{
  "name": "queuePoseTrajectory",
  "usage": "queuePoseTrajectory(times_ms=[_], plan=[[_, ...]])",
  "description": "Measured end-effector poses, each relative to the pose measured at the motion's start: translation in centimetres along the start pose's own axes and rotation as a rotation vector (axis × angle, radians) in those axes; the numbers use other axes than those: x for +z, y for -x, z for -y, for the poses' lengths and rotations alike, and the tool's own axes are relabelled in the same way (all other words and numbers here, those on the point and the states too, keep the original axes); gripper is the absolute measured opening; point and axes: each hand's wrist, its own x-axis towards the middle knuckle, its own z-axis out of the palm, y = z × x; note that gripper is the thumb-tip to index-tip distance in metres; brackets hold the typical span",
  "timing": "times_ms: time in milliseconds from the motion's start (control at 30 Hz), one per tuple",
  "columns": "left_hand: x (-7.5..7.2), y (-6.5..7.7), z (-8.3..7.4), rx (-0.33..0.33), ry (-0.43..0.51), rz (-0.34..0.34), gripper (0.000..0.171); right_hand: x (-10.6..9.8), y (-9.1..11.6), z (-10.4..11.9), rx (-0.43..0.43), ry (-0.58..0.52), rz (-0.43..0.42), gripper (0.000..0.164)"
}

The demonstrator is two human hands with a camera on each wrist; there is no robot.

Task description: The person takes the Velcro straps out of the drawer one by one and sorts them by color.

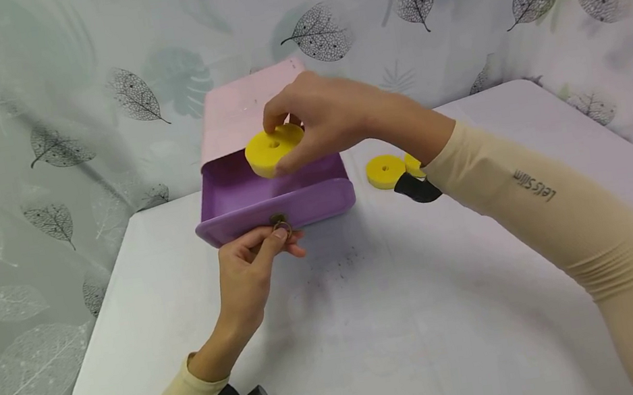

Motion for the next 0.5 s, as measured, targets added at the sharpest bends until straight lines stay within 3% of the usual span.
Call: queuePoseTrajectory(times_ms=[500], plan=[[0.0,0.0,0.0,-0.003,0.003,-0.001,0.022,-1.1,1.6,-0.6,0.095,-0.001,-0.029,0.046]])
